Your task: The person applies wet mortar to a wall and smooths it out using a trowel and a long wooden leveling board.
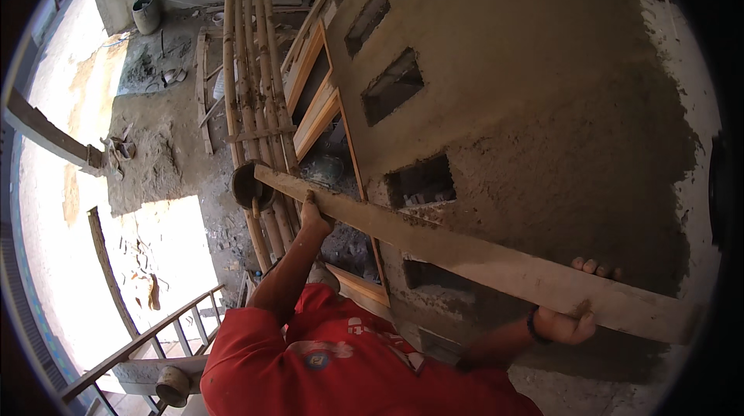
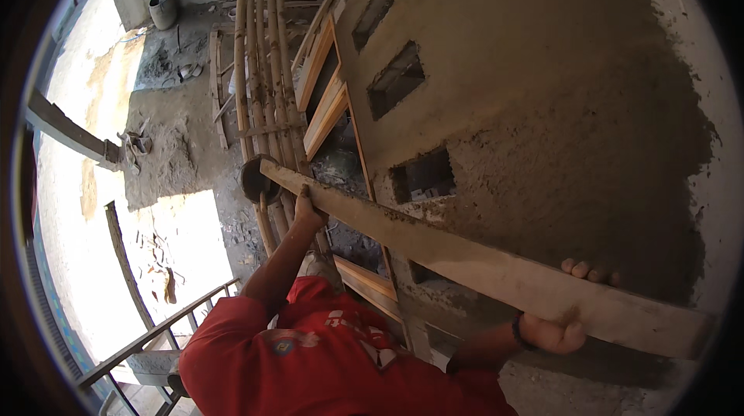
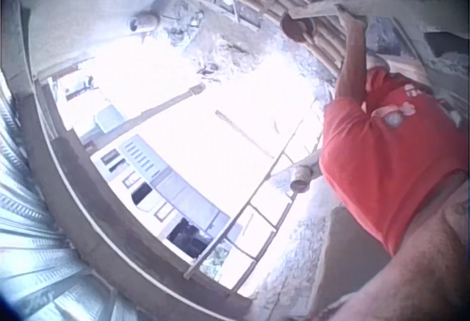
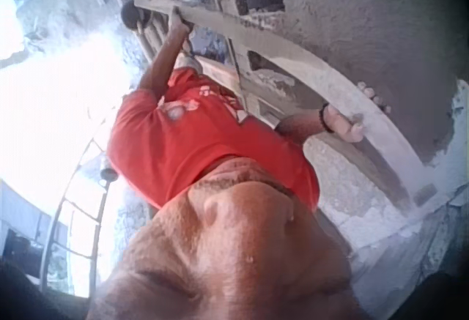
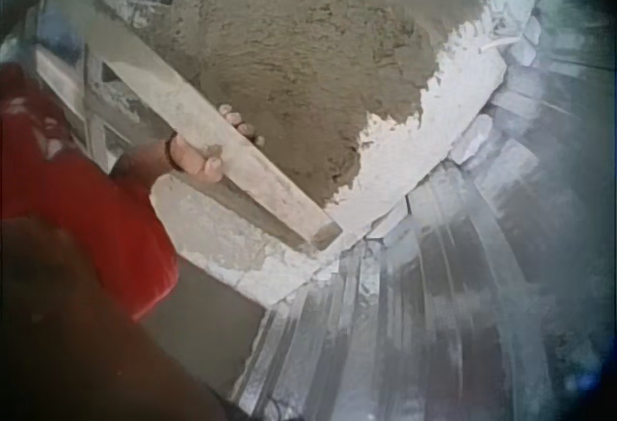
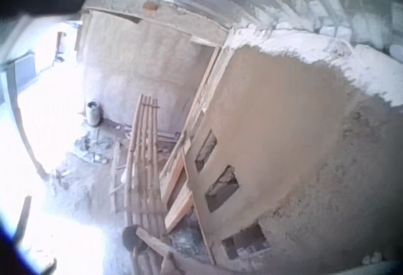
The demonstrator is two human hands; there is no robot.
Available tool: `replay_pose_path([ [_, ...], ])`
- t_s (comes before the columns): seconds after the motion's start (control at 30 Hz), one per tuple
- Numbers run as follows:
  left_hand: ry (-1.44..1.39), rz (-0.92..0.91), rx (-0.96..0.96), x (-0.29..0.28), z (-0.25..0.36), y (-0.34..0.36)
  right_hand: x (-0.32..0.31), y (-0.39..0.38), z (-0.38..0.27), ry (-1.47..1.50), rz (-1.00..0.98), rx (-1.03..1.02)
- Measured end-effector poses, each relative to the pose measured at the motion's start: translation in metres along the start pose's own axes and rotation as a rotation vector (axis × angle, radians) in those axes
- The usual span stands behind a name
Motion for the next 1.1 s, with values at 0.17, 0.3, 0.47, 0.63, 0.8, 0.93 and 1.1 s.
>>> replay_pose_path([
  [0.17, 0.223, -0.113, -0.076, 0.008, -0.045, -0.006, -0.098, -0.07, -0.08, -0.016, 0.21, 0.032],
  [0.3, 0.415, -0.235, -0.125, 0.033, -0.098, -0.014, -0.207, -0.173, -0.167, -0.483, 0.571, -0.062],
  [0.47, 0.636, -0.356, -0.236, 0.06, -0.175, -0.031, -0.283, -0.268, -0.23, -0.295, 0.902, -0.066],
  [0.63, 0.777, -0.352, -0.202, 0.062, -0.261, -0.024, -0.337, -0.366, -0.288, -1.744, 0.914, 0.637],
  [0.8, 0.956, -0.316, -0.222, 0.058, -0.324, -0.023, -0.366, -0.404, -0.287, -1.604, 0.983, 0.944],
  [0.93, 1.093, -0.262, -0.232, 0.065, -0.377, -0.051, -0.406, -0.47, -0.319, -1.779, 0.973, 1.306],
  [1.1, 1.1, -0.324, -0.198, 0.074, -0.418, -0.065, -0.462, -0.537, -0.336, -1.825, 0.91, 1.3],
])
Point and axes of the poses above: each hand's wrist, its own y-axis towards the middle knuckle, its own x-axis out of the palm, z = x × y, the point moved 8 cm from there along y, towards the middle knuckle, and after that the axes turned 15 degrees about y, right-handed, at the moved point
